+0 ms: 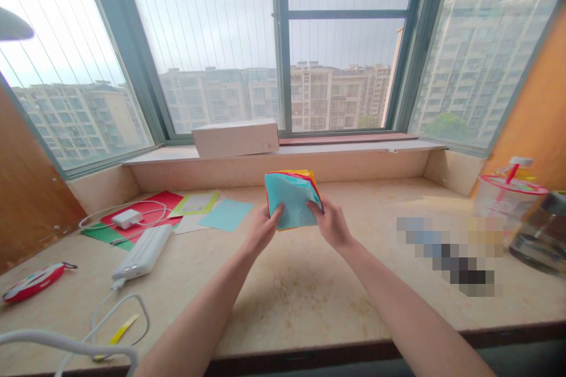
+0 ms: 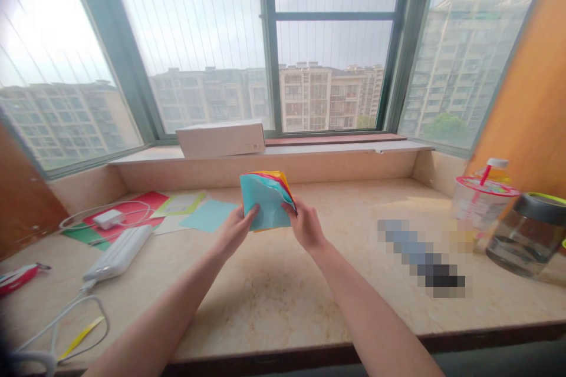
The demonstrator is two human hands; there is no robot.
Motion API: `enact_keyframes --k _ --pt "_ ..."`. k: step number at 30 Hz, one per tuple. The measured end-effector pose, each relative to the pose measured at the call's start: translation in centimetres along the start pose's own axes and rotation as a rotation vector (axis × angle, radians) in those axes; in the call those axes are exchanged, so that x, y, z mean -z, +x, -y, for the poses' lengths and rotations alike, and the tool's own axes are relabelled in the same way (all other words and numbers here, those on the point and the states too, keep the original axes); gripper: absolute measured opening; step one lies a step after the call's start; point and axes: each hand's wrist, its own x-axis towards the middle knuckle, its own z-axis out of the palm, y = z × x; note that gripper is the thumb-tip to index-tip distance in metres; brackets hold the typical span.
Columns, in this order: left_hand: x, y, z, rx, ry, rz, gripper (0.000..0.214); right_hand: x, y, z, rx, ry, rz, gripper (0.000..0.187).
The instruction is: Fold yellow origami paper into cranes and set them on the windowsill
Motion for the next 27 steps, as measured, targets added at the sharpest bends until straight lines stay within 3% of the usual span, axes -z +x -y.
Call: enact_keyframes --k 3,5,6,7,9,11,13,15,18,20,25,27 --pt "0.6 0.5 0.1 -0.107 0.059 -0.210 0.041 -0.5 0.1 0.0 -0.196 0.127 0.024 0.042" --pt "0.5 0.4 0.2 -0.224 0.148 -0.358 0.047 -0.6 0.2 0.0 -0.252 0.077 -0.055 0.044" --pt "0.3 0.2 0.2 -0.293 0.183 -0.370 0.048 -0.6 0.2 0.0 -0.241 0.008 -0.107 0.045" --pt "-0.1 -0.2 0.2 -0.358 0.198 -0.331 0.048 -0.6 0.0 0.0 -0.211 -0.072 -0.146 0.044" --pt "-1.2 -1.1 0.2 -0.403 0.125 -0.103 0.044 -0.8 -0.4 0.4 -0.108 -0.205 -0.143 0.042" --pt "-2.4 -2.0 0.0 -0.343 -0.041 0.105 0.053 -1.2 -1.1 0.9 0.043 -0.240 -0.066 0.033" --pt "-3.2 -2.5 -0.2 -0.301 -0.191 0.170 0.056 -1.8 -1.8 1.6 0.183 -0.219 0.011 0.029" --pt "-3.2 -2.3 -0.3 -0.239 -0.292 0.089 0.051 -2.3 -2.3 2.1 0.301 -0.207 0.079 0.036" --pt "-2.3 -1.4 -0.1 -0.096 -0.347 -0.111 0.037 -2.7 -2.6 2.3 0.413 -0.185 0.235 0.032" --pt "-1.5 -0.7 0.2 -0.010 -0.379 -0.149 0.029 -2.6 -2.4 2.2 0.400 -0.164 0.241 0.029" --pt "-0.4 -0.2 -0.1 0.168 -0.564 -0.047 0.028 -2.2 -1.2 0.2 0.144 -0.186 -0.132 0.029" --pt "-0.3 -0.4 -0.5 0.242 -0.593 -0.004 0.028 -2.2 -0.7 -0.9 0.020 -0.069 -0.155 0.038"
